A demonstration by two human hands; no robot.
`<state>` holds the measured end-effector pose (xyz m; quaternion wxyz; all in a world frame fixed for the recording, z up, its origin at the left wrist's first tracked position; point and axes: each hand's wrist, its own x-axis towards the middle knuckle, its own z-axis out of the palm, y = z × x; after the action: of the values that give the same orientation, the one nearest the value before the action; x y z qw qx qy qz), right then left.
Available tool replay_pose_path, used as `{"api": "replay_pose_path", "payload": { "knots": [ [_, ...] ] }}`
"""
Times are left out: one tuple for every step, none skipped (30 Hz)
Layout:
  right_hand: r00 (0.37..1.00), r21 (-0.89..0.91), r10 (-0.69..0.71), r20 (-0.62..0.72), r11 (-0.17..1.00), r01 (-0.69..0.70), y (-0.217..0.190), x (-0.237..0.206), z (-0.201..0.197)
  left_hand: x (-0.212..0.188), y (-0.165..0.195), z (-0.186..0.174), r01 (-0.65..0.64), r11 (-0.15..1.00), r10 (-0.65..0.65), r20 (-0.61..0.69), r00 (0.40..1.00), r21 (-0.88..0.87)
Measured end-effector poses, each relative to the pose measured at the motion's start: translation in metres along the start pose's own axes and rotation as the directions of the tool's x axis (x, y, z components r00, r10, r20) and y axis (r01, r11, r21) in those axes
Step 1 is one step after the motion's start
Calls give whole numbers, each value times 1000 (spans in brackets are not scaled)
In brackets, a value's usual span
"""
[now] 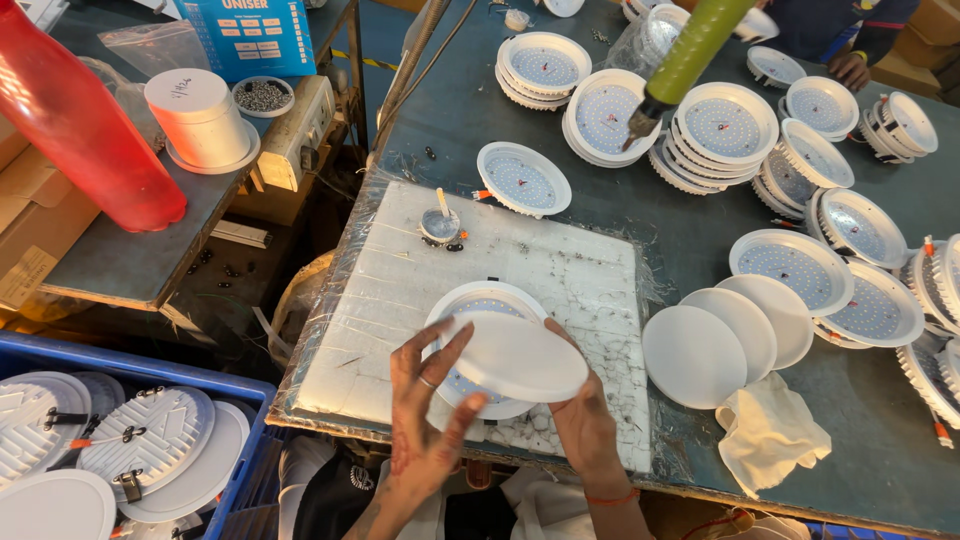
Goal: The person wipes the surface of a circular LED light fixture with a cloth, then attaches a small black component to the back. They use a green heat gun to apply heat to the component and then place the finished unit into a blue bin. This process is repeated for multiple units.
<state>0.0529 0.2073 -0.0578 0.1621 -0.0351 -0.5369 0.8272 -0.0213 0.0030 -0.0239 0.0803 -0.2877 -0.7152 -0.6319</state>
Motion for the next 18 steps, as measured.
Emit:
{"api": "replay_pose_path", "payload": {
  "knots": [
    [1000, 56, 18, -6, 998, -17, -1, 0, -1, 0, -4, 1, 119, 983, -118, 9, 993, -139],
    [999, 113, 36, -10, 993, -34, -1, 0, -2, -2, -9, 3, 233, 933, -232, 36, 972, -274],
    [998, 169, 54, -12, 984, -51, -2, 0, -3, -3, -13, 4, 242, 919, -250, 14, 968, -311],
    [998, 173, 57, -9, 983, -54, -2, -1, -2, -5, -18, 6, 249, 904, -268, -7, 963, -347],
    [998, 176, 59, -6, 983, -57, -2, -1, -2, -5, -23, 8, 255, 888, -286, -27, 958, -384],
    [998, 180, 63, -5, 982, -61, -2, -1, -1, -6, -27, 9, 253, 877, -272, 12, 962, -408],
    [998, 181, 62, 9, 982, -63, -2, -1, 0, -6, -30, 10, 252, 866, -256, 51, 965, -432],
    [998, 181, 61, 23, 981, -64, -2, -1, 0, -5, -32, 10, 252, 854, -238, 89, 967, -456],
    [997, 181, 60, 38, 981, -66, -2, 0, 0, -5, -33, 10, 282, 838, -254, 123, 959, -468],
    [997, 114, 75, -14, 991, -73, -2, 1, 0, -5, -33, 9, 312, 821, -270, 157, 950, -478],
    [994, 47, 85, -67, 996, -82, -2, 2, -1, -4, -33, 8, 342, 803, -284, 191, 940, -488],
    [988, -20, 91, -121, 995, -95, -3, 3, -3, -2, -32, 7, 376, 822, -320, 201, 926, -427],
    [985, -90, 99, -142, 990, -112, -3, 4, -5, 0, -31, 5, 410, 836, -356, 208, 911, -365],
    [981, -158, 106, -164, 979, -132, -4, 4, -7, 2, -31, 3, 442, 845, -392, 214, 895, -300],
    [976, -226, 111, -186, 962, -153, -6, 4, -10, 5, -30, 1, 457, 857, -411, 220, 885, -238],
    [979, -236, 96, -178, 962, -137, -6, 4, -12, 7, -30, 0, 470, 865, -431, 223, 875, -175],
    [982, -244, 81, -169, 962, -121, -7, 3, -14, 10, -31, -2, 481, 870, -450, 224, 864, -110],
    [985, -252, 64, -159, 962, -104, -6, 3, -15, 12, -31, -3, 467, 878, -434, 235, 870, -107]
  ]
}}
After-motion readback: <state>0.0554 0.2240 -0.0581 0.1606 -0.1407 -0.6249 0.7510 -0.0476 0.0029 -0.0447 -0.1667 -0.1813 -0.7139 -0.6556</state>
